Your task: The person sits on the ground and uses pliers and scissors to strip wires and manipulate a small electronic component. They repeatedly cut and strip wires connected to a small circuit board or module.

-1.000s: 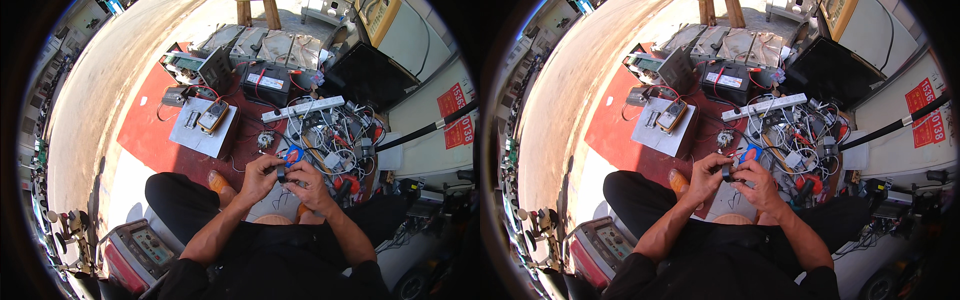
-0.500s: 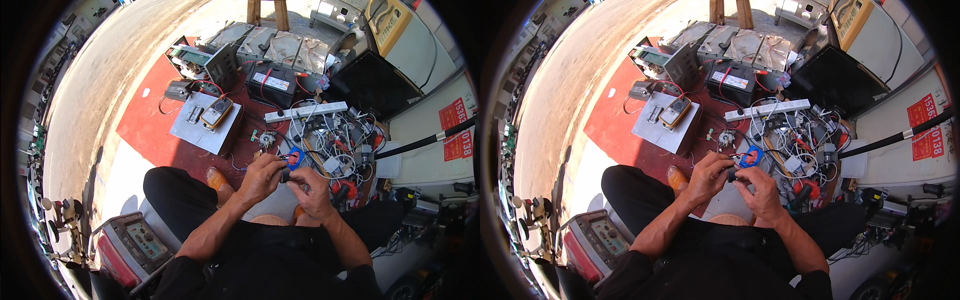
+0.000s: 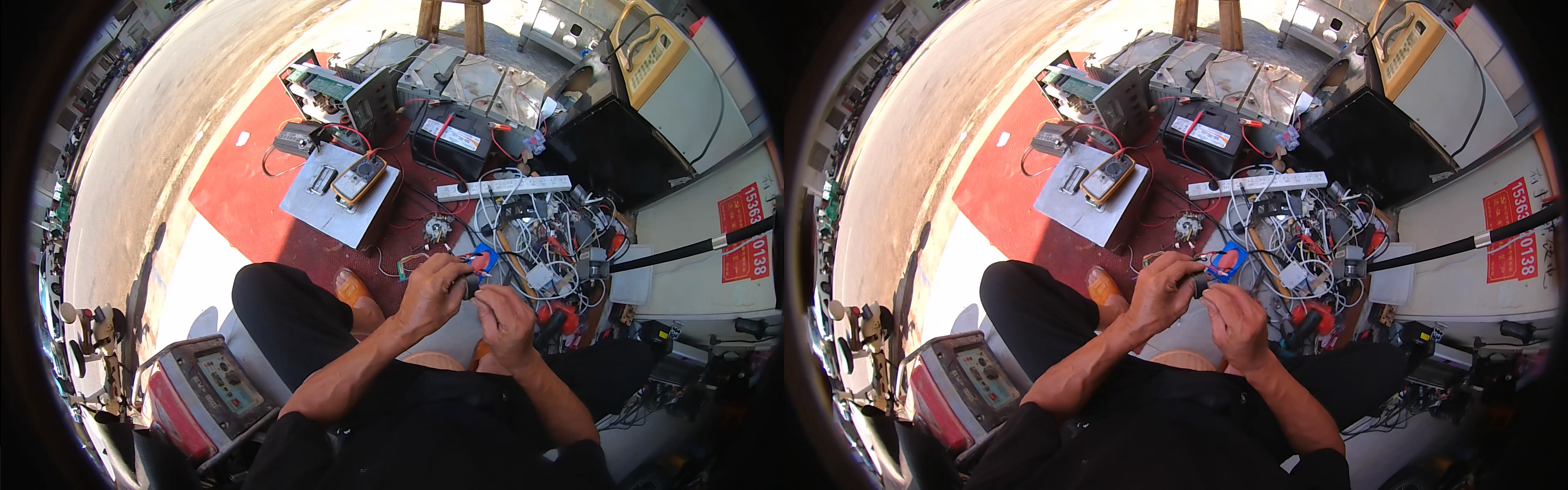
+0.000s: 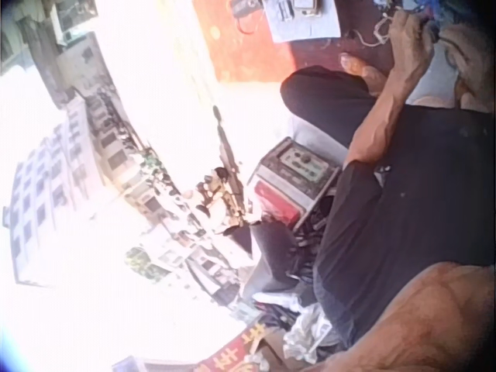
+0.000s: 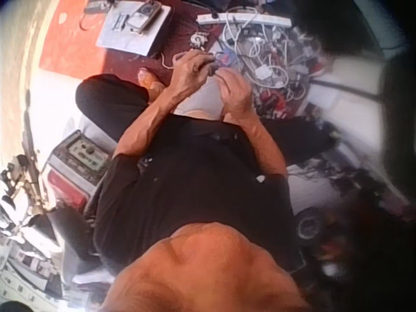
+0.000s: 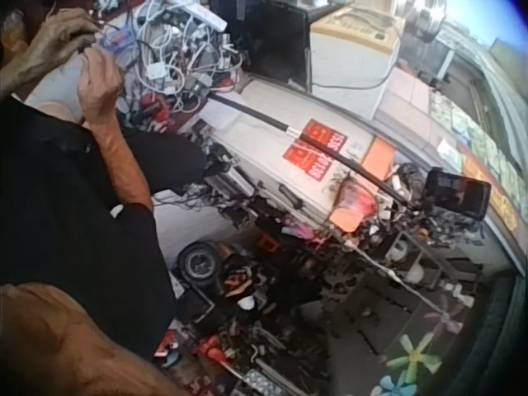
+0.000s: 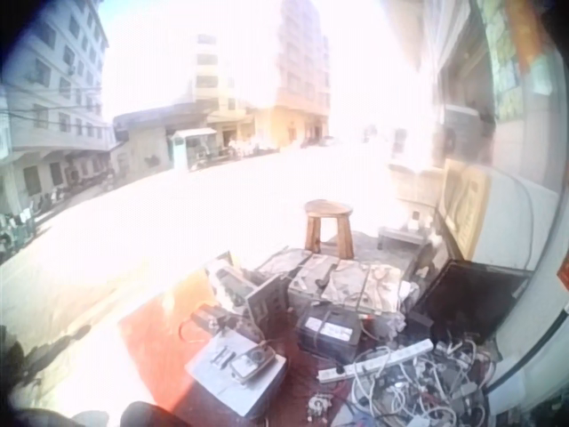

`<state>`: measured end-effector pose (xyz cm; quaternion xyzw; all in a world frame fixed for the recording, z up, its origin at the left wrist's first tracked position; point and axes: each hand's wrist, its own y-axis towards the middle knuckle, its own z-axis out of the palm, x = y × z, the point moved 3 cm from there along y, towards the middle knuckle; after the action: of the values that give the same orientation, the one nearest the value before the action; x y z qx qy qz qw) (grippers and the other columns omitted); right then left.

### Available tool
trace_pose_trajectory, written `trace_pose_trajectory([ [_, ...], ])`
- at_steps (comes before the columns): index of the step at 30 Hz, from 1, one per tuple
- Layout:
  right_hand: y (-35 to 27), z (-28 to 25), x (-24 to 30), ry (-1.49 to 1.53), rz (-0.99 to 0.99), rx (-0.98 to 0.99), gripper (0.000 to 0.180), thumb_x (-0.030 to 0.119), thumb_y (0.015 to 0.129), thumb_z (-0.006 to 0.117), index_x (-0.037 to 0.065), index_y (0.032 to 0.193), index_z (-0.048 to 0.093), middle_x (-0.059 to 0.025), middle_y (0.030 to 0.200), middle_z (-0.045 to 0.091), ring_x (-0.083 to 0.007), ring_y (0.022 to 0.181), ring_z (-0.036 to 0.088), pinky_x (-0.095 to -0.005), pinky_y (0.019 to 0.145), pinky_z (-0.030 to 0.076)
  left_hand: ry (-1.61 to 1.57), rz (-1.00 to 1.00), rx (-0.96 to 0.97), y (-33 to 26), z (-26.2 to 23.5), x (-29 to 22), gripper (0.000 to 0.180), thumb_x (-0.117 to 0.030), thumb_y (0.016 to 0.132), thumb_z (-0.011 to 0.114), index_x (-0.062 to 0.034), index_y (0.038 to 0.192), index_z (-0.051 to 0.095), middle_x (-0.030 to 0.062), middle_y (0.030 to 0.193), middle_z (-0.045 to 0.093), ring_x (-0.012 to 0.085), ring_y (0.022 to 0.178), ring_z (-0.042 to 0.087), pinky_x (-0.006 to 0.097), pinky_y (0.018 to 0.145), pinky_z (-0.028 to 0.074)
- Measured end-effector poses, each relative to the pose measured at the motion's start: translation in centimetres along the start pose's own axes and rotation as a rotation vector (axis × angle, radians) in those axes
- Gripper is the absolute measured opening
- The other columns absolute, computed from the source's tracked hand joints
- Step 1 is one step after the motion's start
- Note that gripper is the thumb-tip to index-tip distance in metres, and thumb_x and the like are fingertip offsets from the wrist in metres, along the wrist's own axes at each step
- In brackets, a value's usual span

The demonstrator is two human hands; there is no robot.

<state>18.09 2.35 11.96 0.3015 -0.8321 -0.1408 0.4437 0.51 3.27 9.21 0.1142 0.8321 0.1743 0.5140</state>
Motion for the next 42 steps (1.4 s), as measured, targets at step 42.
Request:
trace_pose_trajectory([
  [42, 0.3, 0.6, -1.2, -0.022, 0.137, 0.107, 0.030, -0.006, 0.090, 0.074, -0.001, 0.115, 0.059, -0.0162, 0.105, 0.069, -0.0232, 0.081, 0.069, -0.0342, 0.070, 0.056, 0.140, -0.066, -0.006, -0.6, 0.5, 2.6, 0.020, 0.003, 0.081, 0.071, 0.0018, 0.101, 0.074, 0.0168, 0.091, 0.066, 0.0391, 0.088, 0.068, 0.048, 0.077, 0.056],
])
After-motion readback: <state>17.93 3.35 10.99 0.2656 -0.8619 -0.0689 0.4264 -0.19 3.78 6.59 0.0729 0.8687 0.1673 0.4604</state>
